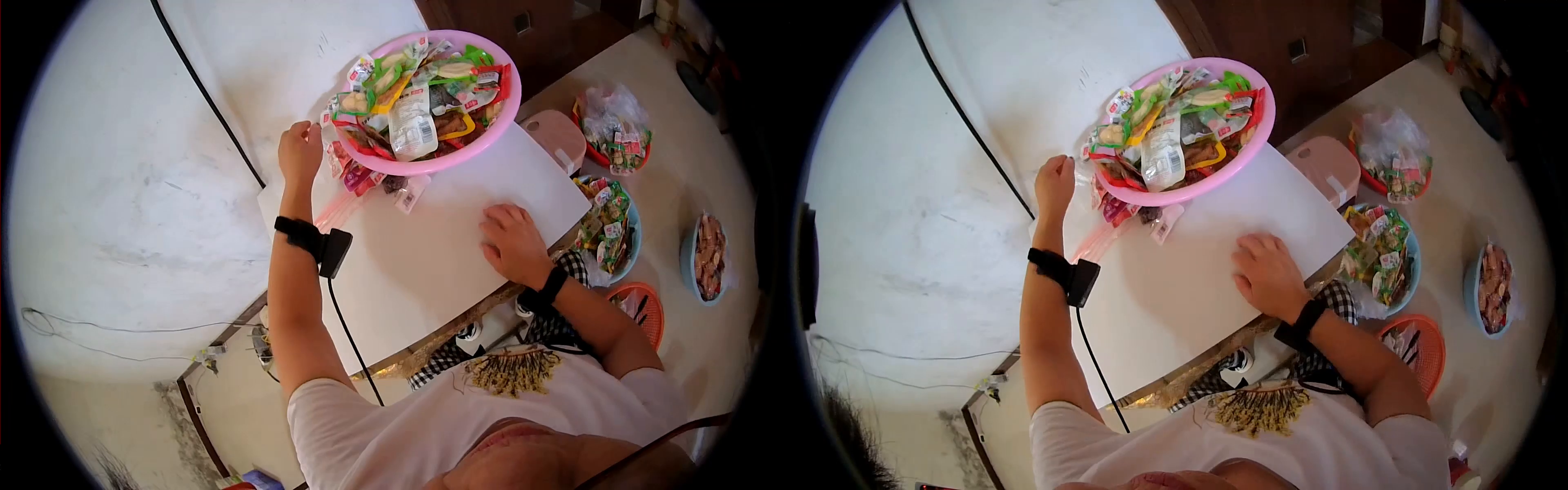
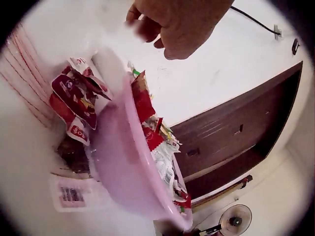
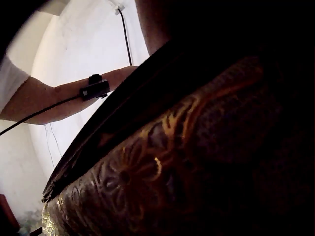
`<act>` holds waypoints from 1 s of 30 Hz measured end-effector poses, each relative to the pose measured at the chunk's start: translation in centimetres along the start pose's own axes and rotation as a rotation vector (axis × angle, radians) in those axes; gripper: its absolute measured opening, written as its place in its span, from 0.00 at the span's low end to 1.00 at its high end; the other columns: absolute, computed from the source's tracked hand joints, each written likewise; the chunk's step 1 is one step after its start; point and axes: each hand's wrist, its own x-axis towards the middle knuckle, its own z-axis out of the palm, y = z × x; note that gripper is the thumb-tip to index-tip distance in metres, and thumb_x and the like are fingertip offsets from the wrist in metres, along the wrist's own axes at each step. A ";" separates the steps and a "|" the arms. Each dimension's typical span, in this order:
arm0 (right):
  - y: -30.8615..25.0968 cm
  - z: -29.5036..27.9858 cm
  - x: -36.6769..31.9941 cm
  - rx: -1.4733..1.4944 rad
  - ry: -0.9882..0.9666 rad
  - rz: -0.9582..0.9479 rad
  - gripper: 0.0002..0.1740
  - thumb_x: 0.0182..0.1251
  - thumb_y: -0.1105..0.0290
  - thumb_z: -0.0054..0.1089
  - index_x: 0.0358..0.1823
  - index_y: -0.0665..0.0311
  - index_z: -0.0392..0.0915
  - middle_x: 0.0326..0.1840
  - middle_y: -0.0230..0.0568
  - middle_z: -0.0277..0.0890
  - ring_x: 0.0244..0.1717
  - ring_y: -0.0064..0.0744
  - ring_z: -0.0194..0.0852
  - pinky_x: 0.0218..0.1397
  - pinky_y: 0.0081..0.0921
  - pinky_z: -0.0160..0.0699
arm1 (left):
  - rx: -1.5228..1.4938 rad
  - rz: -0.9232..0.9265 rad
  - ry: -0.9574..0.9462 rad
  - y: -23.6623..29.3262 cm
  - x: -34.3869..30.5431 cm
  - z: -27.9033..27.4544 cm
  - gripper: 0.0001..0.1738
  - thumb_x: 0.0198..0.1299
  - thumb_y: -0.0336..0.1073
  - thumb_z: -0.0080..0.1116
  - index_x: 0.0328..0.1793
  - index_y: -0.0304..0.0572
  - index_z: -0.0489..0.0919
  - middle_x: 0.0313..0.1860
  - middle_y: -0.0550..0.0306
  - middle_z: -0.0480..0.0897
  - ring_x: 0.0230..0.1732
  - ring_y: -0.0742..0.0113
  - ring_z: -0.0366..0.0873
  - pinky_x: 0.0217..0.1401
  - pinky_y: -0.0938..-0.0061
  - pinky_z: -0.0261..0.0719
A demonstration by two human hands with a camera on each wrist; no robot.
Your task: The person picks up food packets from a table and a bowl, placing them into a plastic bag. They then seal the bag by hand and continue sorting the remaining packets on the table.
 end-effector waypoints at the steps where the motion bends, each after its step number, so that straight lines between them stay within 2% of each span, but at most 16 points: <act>1: 0.0 -0.1 0.1 0.005 -0.005 -0.001 0.16 0.51 0.70 0.63 0.42 0.65 0.73 0.54 0.47 0.70 0.61 0.50 0.64 0.65 0.46 0.62 | -0.042 -0.057 0.019 -0.7 0.8 1.3 0.21 0.61 0.47 0.57 0.47 0.35 0.82 0.40 0.42 0.84 0.42 0.49 0.82 0.45 0.65 0.77; 3: 0.0 -0.2 0.3 0.007 -0.010 -0.009 0.16 0.51 0.70 0.63 0.43 0.65 0.73 0.54 0.46 0.69 0.61 0.50 0.65 0.65 0.46 0.62 | -0.133 -0.173 0.063 -1.9 2.2 3.8 0.25 0.62 0.49 0.57 0.50 0.30 0.80 0.38 0.43 0.84 0.41 0.53 0.81 0.46 0.66 0.77; 6: 0.1 -0.2 0.3 0.004 -0.009 -0.017 0.17 0.51 0.70 0.62 0.43 0.65 0.73 0.54 0.46 0.69 0.61 0.49 0.65 0.65 0.46 0.61 | -0.401 -0.544 -0.092 -1.6 3.5 4.9 0.25 0.61 0.46 0.61 0.49 0.25 0.79 0.30 0.51 0.81 0.31 0.65 0.78 0.34 0.68 0.76; 9: 0.1 -0.3 0.5 0.013 -0.020 -0.010 0.17 0.51 0.70 0.62 0.43 0.64 0.73 0.54 0.46 0.69 0.61 0.49 0.64 0.65 0.46 0.61 | -0.667 -0.690 -0.038 -1.6 3.6 6.6 0.19 0.58 0.40 0.64 0.44 0.27 0.78 0.26 0.58 0.77 0.25 0.73 0.73 0.22 0.74 0.71; 12: 0.2 -0.3 0.6 0.022 -0.032 -0.007 0.16 0.51 0.70 0.62 0.43 0.64 0.73 0.54 0.46 0.69 0.61 0.48 0.64 0.65 0.45 0.61 | -0.762 -0.697 -0.065 -2.2 3.9 7.5 0.12 0.57 0.35 0.65 0.40 0.35 0.76 0.24 0.60 0.76 0.21 0.74 0.72 0.16 0.79 0.65; 15: 0.1 -0.3 0.4 0.010 -0.041 -0.009 0.16 0.52 0.69 0.62 0.42 0.64 0.73 0.54 0.46 0.69 0.62 0.48 0.63 0.65 0.46 0.61 | -1.099 -0.694 -0.062 -2.4 4.7 5.7 0.08 0.61 0.33 0.61 0.38 0.38 0.74 0.28 0.58 0.79 0.25 0.70 0.76 0.22 0.76 0.72; 18: 0.3 -0.2 0.2 -0.001 -0.047 -0.008 0.16 0.52 0.69 0.63 0.42 0.64 0.74 0.54 0.47 0.69 0.61 0.49 0.64 0.66 0.46 0.61 | -1.486 -0.614 0.011 -0.1 4.5 1.1 0.03 0.63 0.29 0.55 0.38 0.40 0.73 0.33 0.55 0.80 0.33 0.63 0.81 0.30 0.72 0.77; 20: 0.5 0.0 0.1 0.014 -0.035 -0.017 0.16 0.52 0.69 0.63 0.42 0.64 0.74 0.54 0.47 0.69 0.61 0.49 0.64 0.66 0.45 0.61 | -1.573 -0.501 -0.016 0.4 3.1 -2.8 0.03 0.64 0.29 0.53 0.43 0.40 0.73 0.40 0.53 0.82 0.42 0.57 0.83 0.37 0.67 0.80; 22: 0.3 0.0 0.2 0.008 -0.015 -0.018 0.16 0.52 0.69 0.63 0.42 0.64 0.74 0.54 0.47 0.70 0.61 0.49 0.65 0.65 0.45 0.61 | -1.616 -0.385 -0.081 0.8 0.5 -6.2 0.09 0.67 0.32 0.52 0.51 0.41 0.73 0.45 0.52 0.83 0.45 0.55 0.84 0.39 0.67 0.80; 25: 0.1 -0.3 0.1 -0.001 0.000 -0.022 0.15 0.52 0.69 0.63 0.41 0.65 0.75 0.53 0.46 0.70 0.60 0.48 0.65 0.65 0.44 0.62 | -1.623 -0.567 -0.123 2.5 -5.9 -9.9 0.15 0.70 0.35 0.47 0.60 0.42 0.73 0.51 0.53 0.83 0.49 0.60 0.82 0.47 0.71 0.79; 27: 0.2 0.0 -0.2 0.012 0.018 -0.025 0.13 0.54 0.67 0.62 0.40 0.65 0.75 0.52 0.44 0.71 0.60 0.46 0.65 0.65 0.44 0.61 | -1.692 -0.569 -0.238 2.9 -11.2 -10.0 0.18 0.72 0.36 0.44 0.65 0.42 0.71 0.53 0.53 0.82 0.52 0.60 0.81 0.51 0.70 0.79; 29: 0.2 0.3 -0.5 0.006 0.026 -0.024 0.13 0.55 0.67 0.61 0.40 0.65 0.75 0.52 0.43 0.71 0.61 0.45 0.64 0.65 0.43 0.61 | -1.747 -0.656 -0.275 2.9 -16.4 -8.6 0.19 0.72 0.37 0.43 0.67 0.41 0.69 0.55 0.49 0.81 0.49 0.59 0.82 0.50 0.70 0.82; 30: 0.2 0.3 -0.4 0.000 0.032 -0.027 0.13 0.55 0.66 0.61 0.40 0.65 0.75 0.52 0.43 0.70 0.61 0.45 0.64 0.65 0.43 0.61 | -1.737 -0.782 -0.235 3.3 -18.6 -7.9 0.19 0.72 0.35 0.44 0.66 0.42 0.69 0.56 0.48 0.81 0.49 0.58 0.83 0.49 0.69 0.84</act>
